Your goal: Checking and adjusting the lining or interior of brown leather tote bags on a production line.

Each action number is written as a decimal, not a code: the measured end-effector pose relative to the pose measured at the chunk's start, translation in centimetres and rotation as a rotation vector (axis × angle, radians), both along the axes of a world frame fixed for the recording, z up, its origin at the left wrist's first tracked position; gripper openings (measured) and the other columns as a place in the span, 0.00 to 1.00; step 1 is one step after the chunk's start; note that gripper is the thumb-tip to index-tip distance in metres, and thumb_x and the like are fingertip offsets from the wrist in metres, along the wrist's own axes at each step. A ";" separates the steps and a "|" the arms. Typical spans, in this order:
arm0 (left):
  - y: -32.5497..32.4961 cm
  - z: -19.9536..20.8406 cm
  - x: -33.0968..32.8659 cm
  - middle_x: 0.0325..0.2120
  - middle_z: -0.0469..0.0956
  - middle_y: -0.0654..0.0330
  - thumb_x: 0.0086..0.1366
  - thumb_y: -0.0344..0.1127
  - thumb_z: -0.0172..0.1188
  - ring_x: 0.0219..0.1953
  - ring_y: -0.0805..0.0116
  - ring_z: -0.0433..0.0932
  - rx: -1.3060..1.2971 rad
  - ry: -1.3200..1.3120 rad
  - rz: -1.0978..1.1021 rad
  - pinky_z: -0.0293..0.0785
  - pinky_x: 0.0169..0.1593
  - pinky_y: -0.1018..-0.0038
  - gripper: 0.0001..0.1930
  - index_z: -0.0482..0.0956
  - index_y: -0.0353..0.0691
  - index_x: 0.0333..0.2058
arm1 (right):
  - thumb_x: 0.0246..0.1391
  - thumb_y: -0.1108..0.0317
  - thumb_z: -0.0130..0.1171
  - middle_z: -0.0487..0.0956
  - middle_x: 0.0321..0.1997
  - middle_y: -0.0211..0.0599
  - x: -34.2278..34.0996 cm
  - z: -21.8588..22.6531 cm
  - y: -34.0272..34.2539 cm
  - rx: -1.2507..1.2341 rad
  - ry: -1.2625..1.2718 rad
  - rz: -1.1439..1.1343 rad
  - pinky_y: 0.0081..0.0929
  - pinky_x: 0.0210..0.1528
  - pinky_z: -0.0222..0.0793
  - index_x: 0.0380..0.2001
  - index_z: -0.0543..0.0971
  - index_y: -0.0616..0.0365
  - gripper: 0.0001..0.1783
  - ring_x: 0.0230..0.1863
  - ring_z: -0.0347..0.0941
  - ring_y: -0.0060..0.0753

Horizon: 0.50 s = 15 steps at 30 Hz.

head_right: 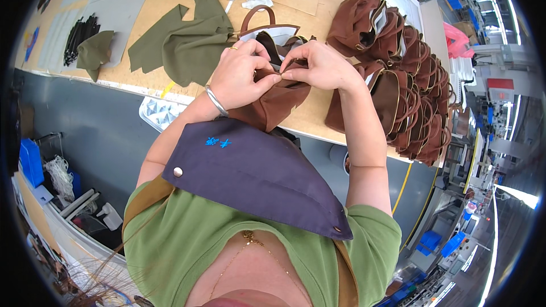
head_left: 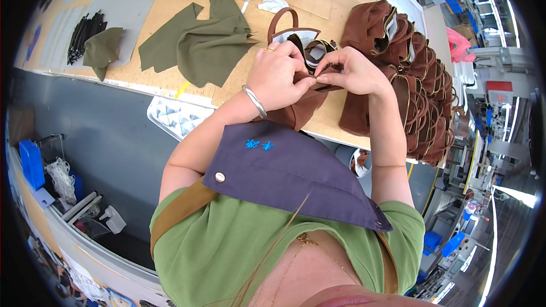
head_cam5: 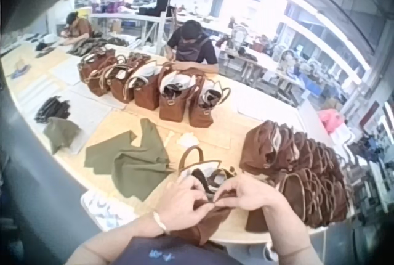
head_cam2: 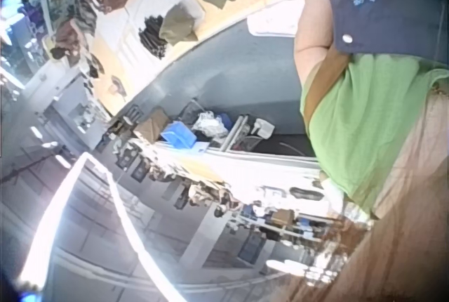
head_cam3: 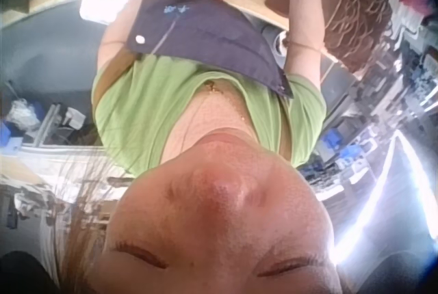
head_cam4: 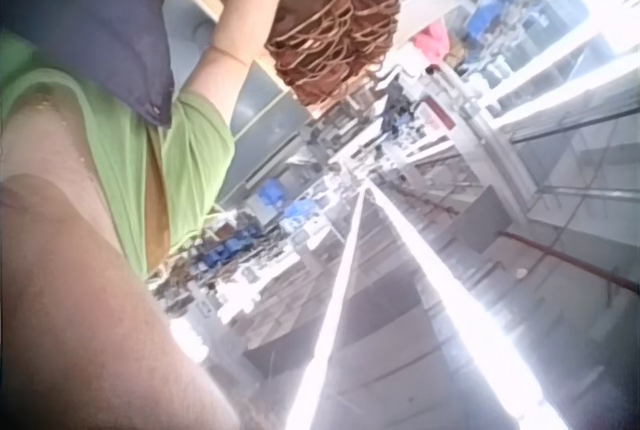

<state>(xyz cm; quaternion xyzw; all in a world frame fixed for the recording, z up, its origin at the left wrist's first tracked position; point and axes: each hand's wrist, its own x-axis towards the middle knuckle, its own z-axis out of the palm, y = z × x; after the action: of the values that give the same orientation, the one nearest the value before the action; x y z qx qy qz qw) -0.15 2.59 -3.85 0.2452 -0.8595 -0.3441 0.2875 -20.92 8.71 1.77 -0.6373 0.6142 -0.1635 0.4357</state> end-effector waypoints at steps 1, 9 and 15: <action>-0.5 -0.1 0.1 0.35 0.76 0.63 0.51 0.44 0.69 0.42 0.60 0.72 0.008 0.027 -0.031 0.67 0.44 0.62 0.10 0.85 0.45 0.22 | 0.50 0.75 0.65 0.81 0.27 0.27 0.2 0.3 -0.1 0.006 0.025 0.013 0.17 0.34 0.68 0.33 0.82 0.64 0.06 0.31 0.72 0.13; -2.3 1.1 0.8 0.30 0.80 0.61 0.50 0.38 0.71 0.35 0.56 0.76 0.099 0.005 -0.225 0.72 0.40 0.65 0.15 0.79 0.44 0.35 | 0.48 0.73 0.66 0.80 0.25 0.31 0.5 0.6 -0.5 -0.029 0.044 0.031 0.21 0.34 0.68 0.33 0.82 0.63 0.08 0.28 0.70 0.17; -2.5 0.5 0.8 0.31 0.81 0.63 0.55 0.38 0.70 0.34 0.62 0.76 -0.006 0.036 -0.243 0.74 0.36 0.70 0.11 0.81 0.43 0.34 | 0.48 0.70 0.66 0.81 0.26 0.36 0.5 0.6 -0.9 -0.061 0.112 0.063 0.25 0.36 0.70 0.34 0.83 0.62 0.09 0.28 0.74 0.25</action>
<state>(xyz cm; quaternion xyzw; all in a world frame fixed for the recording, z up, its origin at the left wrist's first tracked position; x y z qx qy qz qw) 0.60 0.07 -3.34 0.1319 -0.8787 -0.3781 0.2599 -20.45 7.82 2.41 -0.6773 0.6122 -0.1324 0.3860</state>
